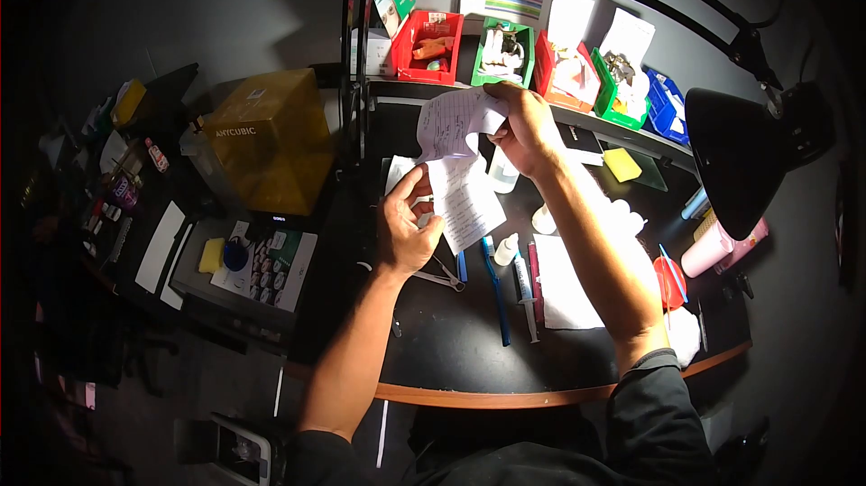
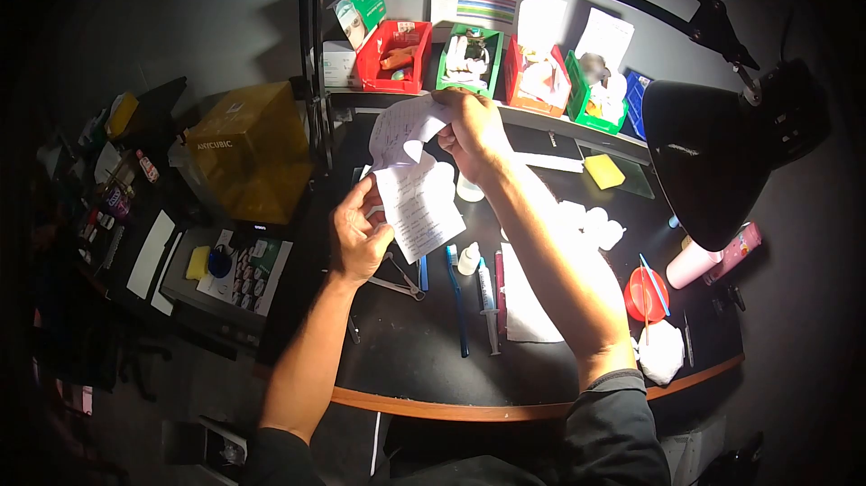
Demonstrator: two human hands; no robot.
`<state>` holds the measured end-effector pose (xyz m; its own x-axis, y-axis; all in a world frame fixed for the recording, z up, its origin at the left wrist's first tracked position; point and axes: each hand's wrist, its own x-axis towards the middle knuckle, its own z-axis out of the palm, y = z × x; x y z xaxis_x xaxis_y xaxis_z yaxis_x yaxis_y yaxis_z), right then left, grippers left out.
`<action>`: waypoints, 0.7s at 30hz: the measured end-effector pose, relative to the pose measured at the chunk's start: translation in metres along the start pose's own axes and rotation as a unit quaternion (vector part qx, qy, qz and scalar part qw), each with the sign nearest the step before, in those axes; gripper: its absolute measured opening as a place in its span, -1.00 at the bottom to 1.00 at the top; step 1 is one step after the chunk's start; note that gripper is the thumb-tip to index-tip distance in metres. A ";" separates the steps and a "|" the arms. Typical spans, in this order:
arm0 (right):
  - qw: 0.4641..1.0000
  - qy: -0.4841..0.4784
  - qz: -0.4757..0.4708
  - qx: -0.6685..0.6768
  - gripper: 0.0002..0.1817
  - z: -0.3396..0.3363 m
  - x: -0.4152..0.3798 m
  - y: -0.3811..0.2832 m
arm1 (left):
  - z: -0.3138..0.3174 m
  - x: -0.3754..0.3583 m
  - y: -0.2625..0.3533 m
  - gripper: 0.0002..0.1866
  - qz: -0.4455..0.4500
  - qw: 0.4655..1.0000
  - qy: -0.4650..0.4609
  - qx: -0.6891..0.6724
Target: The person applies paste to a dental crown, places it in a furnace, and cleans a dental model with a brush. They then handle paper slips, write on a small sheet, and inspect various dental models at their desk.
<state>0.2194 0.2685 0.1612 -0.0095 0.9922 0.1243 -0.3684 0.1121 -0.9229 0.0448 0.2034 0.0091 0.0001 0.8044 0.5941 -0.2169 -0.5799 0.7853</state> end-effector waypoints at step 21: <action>0.999 -0.028 -0.006 -0.028 -0.82 -0.016 0.006 0.005 | 0.002 0.000 0.006 -0.24 0.000 1.000 0.000 -0.008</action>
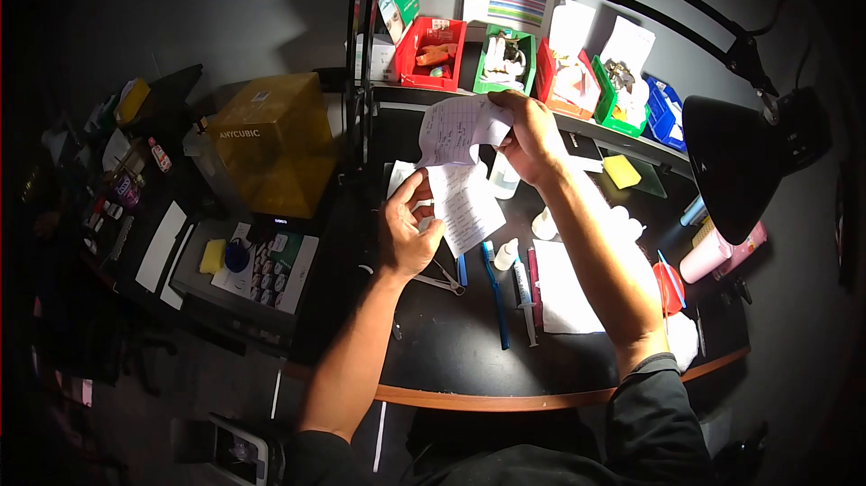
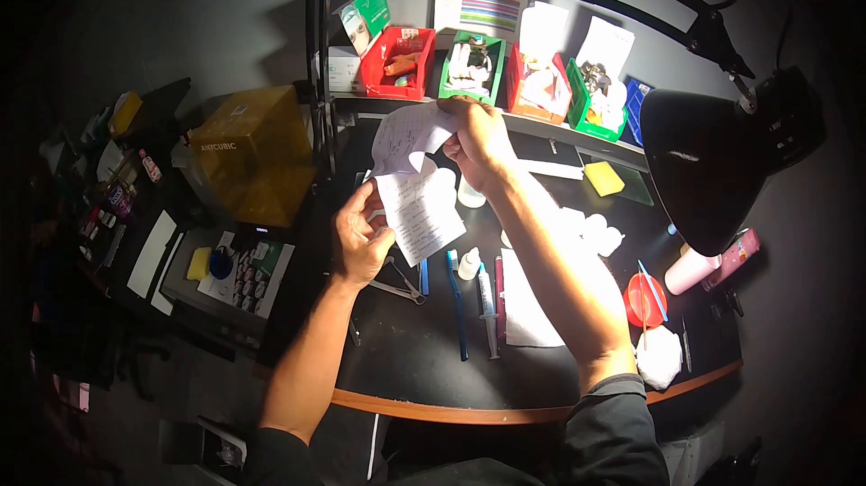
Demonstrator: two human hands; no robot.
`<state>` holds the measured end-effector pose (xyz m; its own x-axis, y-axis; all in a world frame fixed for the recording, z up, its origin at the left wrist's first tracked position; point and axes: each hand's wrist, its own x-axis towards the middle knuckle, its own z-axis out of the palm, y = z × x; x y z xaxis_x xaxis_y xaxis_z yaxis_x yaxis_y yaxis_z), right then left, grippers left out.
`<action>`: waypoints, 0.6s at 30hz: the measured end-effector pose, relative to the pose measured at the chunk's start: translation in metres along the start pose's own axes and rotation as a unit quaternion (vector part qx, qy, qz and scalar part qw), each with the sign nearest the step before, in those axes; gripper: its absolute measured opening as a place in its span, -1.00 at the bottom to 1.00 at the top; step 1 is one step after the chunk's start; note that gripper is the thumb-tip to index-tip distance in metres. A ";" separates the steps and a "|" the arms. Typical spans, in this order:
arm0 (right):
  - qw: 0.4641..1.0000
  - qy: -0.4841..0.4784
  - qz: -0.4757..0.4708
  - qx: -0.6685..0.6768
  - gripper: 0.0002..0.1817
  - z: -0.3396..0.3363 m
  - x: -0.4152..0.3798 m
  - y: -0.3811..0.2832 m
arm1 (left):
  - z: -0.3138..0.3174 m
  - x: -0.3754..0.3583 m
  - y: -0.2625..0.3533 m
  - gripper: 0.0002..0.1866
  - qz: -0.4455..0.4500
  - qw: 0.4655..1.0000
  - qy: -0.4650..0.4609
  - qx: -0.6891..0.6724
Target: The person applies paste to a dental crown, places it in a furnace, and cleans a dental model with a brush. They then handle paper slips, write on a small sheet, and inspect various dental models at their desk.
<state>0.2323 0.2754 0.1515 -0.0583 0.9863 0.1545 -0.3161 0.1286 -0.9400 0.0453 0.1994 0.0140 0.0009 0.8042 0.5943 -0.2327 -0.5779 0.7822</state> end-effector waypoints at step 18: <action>0.999 0.015 -0.004 0.038 -0.92 0.014 -0.009 -0.008 | -0.002 0.001 -0.004 -0.22 0.002 1.000 0.003 -0.008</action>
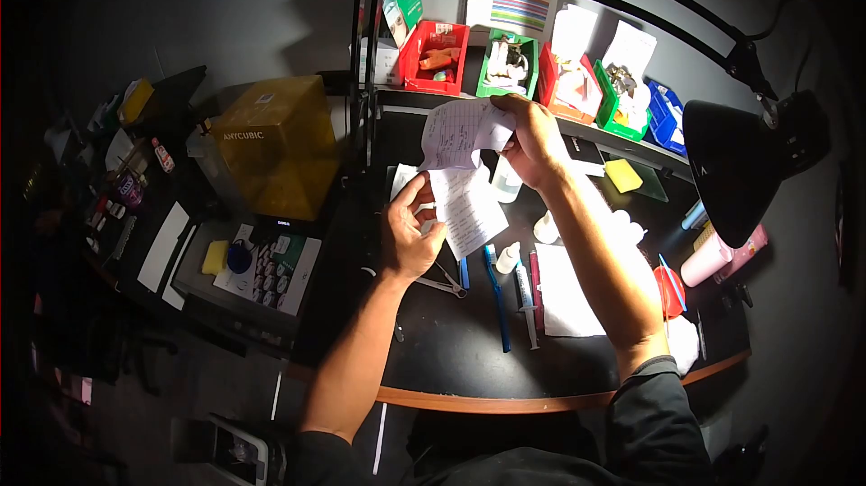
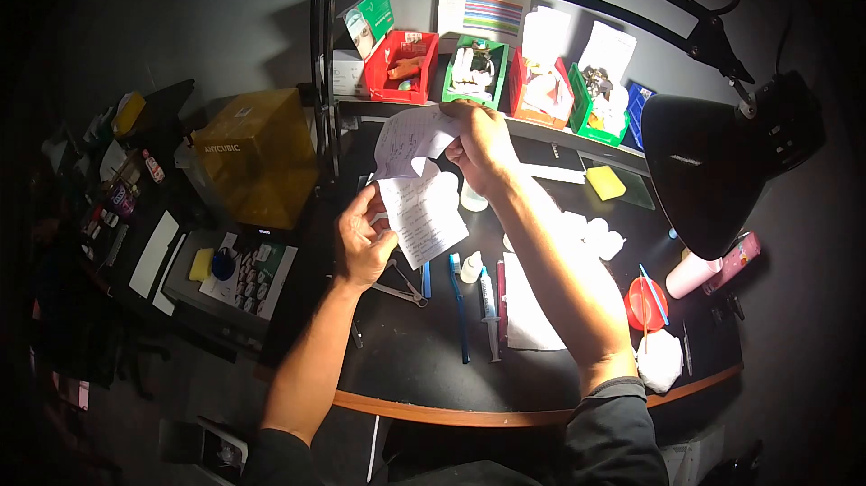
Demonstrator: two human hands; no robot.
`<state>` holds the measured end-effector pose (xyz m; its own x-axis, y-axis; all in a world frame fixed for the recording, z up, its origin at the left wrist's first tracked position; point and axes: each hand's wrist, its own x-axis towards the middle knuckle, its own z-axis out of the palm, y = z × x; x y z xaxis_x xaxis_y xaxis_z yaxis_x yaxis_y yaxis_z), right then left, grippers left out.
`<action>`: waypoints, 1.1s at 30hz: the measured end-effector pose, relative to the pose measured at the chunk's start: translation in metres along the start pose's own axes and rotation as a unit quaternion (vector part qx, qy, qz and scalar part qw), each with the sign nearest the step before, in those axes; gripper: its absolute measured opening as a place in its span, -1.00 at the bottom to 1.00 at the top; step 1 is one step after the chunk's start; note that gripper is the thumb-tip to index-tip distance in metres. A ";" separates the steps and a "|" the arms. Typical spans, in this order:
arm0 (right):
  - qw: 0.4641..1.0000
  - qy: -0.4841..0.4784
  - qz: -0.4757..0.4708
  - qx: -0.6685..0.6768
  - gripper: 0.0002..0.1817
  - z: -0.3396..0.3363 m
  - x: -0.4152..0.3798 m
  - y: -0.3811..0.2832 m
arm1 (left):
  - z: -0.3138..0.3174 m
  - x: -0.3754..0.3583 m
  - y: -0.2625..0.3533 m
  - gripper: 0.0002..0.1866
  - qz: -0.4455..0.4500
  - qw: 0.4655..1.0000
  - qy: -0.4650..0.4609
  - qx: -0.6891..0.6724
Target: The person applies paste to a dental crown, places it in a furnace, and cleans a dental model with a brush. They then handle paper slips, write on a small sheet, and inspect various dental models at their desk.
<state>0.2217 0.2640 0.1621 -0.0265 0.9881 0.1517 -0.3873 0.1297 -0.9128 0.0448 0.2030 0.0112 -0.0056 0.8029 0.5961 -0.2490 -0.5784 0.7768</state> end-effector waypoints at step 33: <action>1.000 0.001 0.004 -0.020 -0.92 -0.009 -0.006 0.006 | 0.002 -0.001 0.003 -0.24 0.008 1.000 0.017 -0.006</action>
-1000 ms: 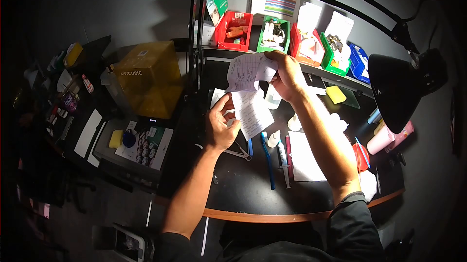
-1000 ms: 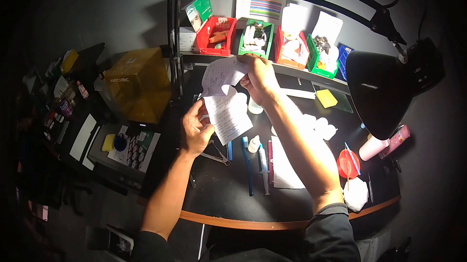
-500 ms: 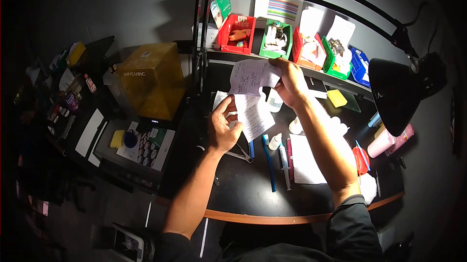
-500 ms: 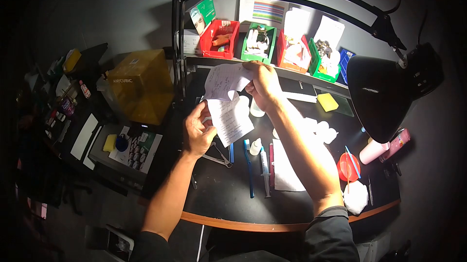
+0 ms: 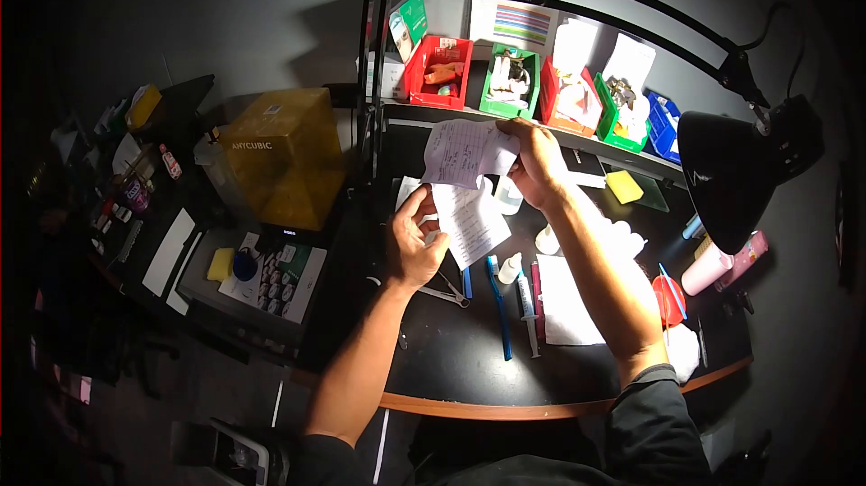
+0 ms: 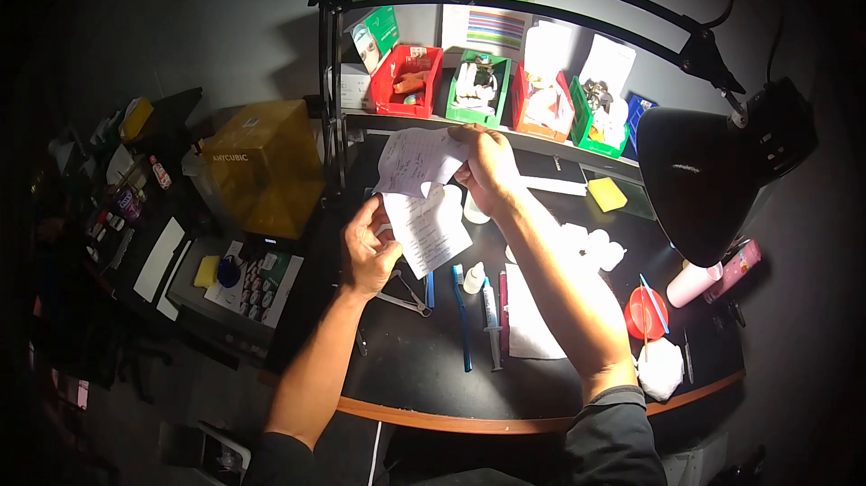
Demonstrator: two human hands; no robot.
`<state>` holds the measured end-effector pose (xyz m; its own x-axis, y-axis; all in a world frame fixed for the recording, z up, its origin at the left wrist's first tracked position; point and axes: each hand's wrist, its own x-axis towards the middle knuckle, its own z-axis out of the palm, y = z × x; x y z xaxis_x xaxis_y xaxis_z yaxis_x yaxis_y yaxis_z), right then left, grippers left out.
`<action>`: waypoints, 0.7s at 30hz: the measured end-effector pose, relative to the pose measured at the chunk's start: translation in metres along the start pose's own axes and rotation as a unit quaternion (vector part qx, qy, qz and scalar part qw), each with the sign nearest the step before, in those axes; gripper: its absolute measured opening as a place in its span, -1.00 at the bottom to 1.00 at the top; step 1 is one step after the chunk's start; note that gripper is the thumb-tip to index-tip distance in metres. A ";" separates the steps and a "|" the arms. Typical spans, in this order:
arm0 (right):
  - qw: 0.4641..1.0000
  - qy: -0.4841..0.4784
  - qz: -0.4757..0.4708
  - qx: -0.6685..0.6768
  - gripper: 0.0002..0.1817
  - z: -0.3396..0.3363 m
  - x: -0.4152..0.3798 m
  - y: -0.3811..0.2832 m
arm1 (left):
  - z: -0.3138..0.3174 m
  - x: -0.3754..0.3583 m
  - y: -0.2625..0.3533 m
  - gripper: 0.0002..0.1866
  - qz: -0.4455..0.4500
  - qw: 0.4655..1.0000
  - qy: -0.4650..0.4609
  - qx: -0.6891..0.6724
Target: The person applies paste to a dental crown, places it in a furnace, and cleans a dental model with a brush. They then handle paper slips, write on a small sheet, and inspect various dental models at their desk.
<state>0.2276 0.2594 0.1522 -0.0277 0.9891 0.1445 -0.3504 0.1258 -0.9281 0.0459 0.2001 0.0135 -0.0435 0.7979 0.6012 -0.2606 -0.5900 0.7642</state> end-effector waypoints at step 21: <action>0.967 -0.006 -0.032 -0.251 -0.88 -0.002 -0.012 0.023 | -0.008 0.004 0.005 -0.48 -0.070 0.987 0.093 -0.112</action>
<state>0.2213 0.2503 0.1287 -0.0325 0.9776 0.2077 0.1480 0.2103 -0.9664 0.0364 0.2014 0.0183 -0.1637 0.8908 0.4239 -0.4832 -0.4470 0.7528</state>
